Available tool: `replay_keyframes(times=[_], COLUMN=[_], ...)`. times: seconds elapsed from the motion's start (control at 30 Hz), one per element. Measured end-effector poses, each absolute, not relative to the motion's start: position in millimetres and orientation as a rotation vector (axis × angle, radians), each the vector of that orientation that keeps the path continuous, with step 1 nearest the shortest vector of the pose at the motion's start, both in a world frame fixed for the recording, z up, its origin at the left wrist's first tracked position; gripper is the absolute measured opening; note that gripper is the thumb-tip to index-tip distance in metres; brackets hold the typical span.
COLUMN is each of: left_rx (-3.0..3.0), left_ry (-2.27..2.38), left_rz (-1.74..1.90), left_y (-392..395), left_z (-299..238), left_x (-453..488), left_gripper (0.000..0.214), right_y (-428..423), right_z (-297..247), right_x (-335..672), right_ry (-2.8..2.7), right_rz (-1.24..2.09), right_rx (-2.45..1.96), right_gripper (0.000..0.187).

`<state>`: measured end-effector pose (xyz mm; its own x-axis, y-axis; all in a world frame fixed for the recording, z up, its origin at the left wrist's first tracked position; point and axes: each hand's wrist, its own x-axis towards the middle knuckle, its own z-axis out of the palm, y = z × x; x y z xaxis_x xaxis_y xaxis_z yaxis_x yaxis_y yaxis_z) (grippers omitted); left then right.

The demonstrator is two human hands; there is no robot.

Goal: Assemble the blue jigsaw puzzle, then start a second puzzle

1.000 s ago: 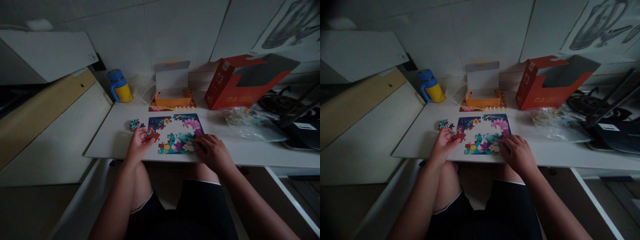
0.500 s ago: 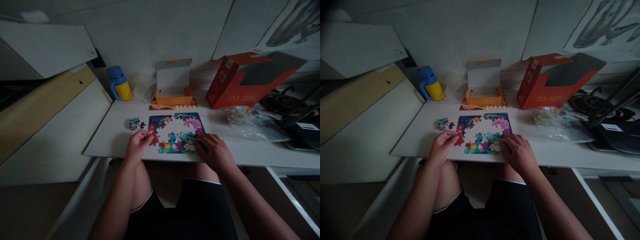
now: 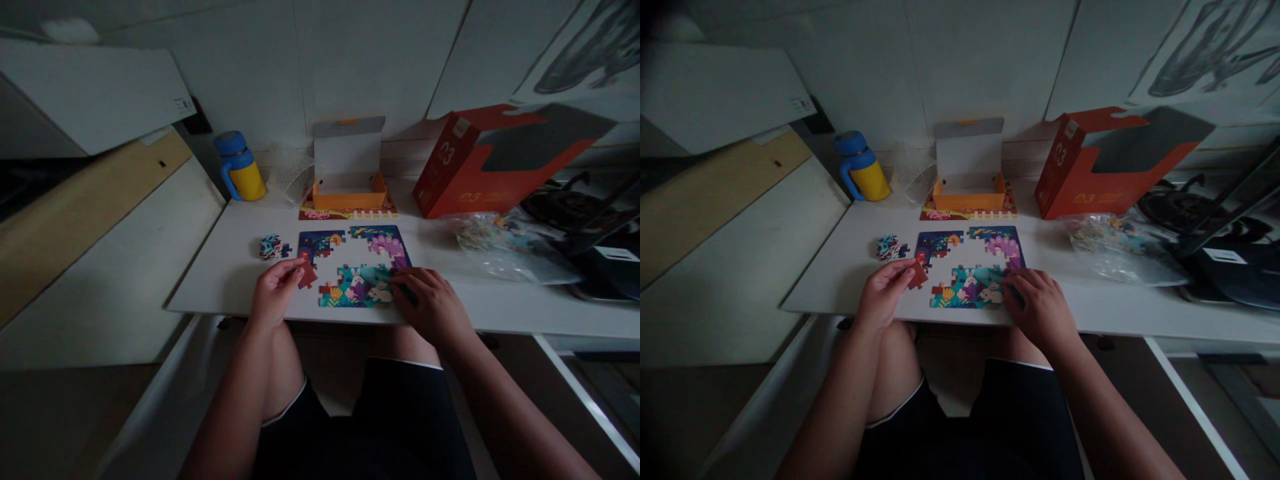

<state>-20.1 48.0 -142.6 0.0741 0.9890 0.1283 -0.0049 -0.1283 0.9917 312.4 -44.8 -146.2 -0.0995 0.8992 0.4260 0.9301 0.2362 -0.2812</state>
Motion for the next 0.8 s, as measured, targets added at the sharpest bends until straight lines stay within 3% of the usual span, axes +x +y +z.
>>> replay_keyframes(times=[0.8], left_rx=[1.308], left_ry=[1.117], left_rz=[1.233], left_y=[46.9], left_z=[-141.5], left_x=[-24.6], left_gripper=[0.043], right_y=[-44.7], right_z=[-145.0], right_x=[312.4], right_ry=[-2.003], right_rz=[-0.065], right_rx=[-1.673], right_gripper=[0.021])
